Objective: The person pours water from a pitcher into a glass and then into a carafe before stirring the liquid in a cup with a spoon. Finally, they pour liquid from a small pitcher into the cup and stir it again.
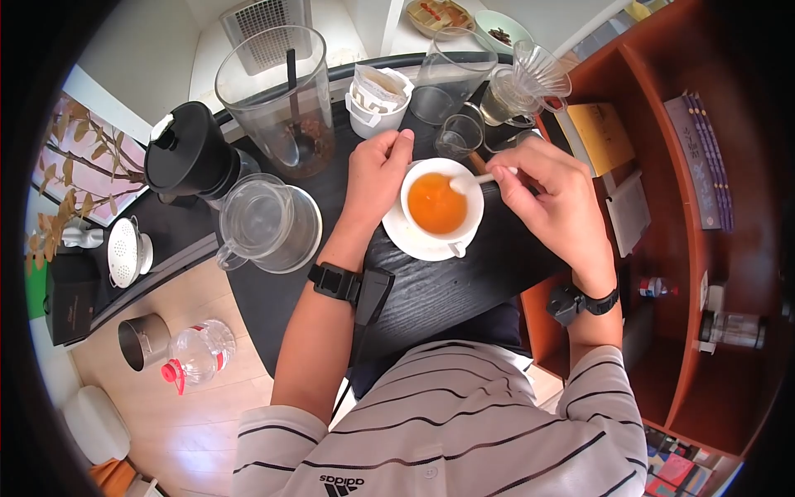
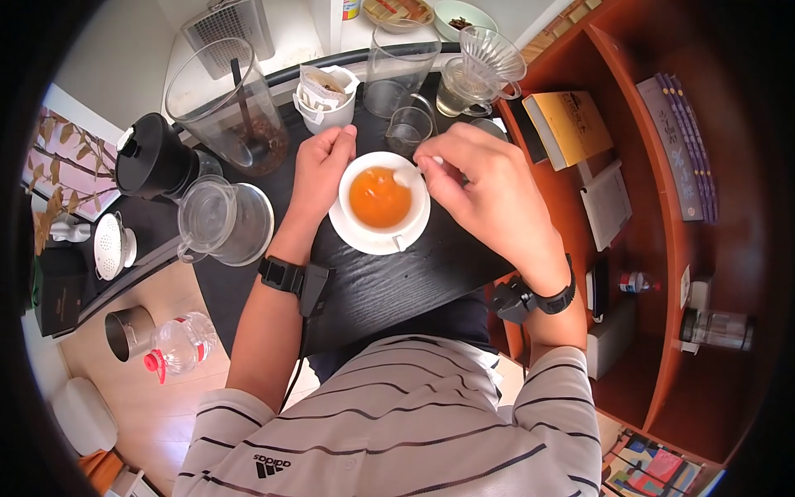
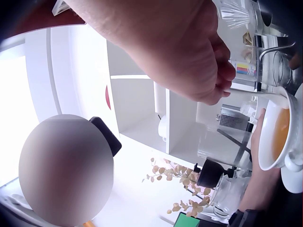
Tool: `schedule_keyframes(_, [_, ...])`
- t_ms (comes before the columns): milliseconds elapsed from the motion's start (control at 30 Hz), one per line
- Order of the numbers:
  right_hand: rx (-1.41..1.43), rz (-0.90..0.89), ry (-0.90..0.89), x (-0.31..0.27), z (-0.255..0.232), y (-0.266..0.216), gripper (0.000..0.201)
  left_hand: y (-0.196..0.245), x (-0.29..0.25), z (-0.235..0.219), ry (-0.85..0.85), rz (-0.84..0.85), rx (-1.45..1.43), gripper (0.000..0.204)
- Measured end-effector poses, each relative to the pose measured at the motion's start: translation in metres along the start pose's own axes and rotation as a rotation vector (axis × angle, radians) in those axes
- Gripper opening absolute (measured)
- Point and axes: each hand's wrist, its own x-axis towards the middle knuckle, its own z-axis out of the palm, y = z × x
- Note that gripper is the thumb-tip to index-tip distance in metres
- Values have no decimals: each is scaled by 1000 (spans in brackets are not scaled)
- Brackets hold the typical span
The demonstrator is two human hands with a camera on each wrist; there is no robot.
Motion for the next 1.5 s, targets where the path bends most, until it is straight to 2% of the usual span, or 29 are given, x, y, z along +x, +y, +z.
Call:
schedule_keyframes(33, [-1,0,-2,-1,0,-1,8,1,0,0,-2,3,-8,45])
schedule_keyframes(133, [135,-26,-164,-3,5,-3,9,-1,1,1,-4,9,-2,46])
schedule_keyframes(200, [189,-98,-162,-2,17,-3,9,-1,1,1,-6,7,7,46])
schedule_keyframes(333, [135,-132,-96,9,23,-6,9,1,0,0,4,-1,-3,46])
schedule_keyframes(400, [15,-189,32,12,22,0,9,3,-1,0,7,-3,-2,46])
schedule_keyframes(567, [-39,-102,-113,1,10,1,9,1,1,0,0,2,-7,45])
schedule_keyframes(633, [60,-183,-159,-4,14,3,12,1,1,0,-6,6,0,45])
schedule_keyframes(767, [32,-309,-93,1,23,-4,13,1,0,0,-17,-7,8,45])
schedule_keyframes(900, [-69,-313,-11,10,19,-5,15,-3,1,0,-5,-2,13,44])
schedule_keyframes(1033, [-129,-228,-74,1,6,-4,14,-3,1,-1,-9,-14,12,44])
schedule_keyframes(1133, [-2,-171,-152,-7,7,-2,11,-5,2,-1,-11,-7,23,44])
schedule_keyframes(1200, [131,-244,-167,-6,15,-6,12,-5,3,-1,-13,-10,21,44])
schedule_keyframes(1333, [50,-251,-127,7,17,-8,12,-4,3,-2,-17,-45,7,45])
schedule_keyframes(1400, [44,-269,-42,12,19,-4,11,-3,2,-2,-17,-48,8,44])
schedule_keyframes(1467, [-67,-245,38,13,14,0,9,-4,2,-2,-14,-52,7,44])
schedule_keyframes(1500, [-78,-211,23,11,10,2,8,-3,2,-2,-14,-52,6,44])
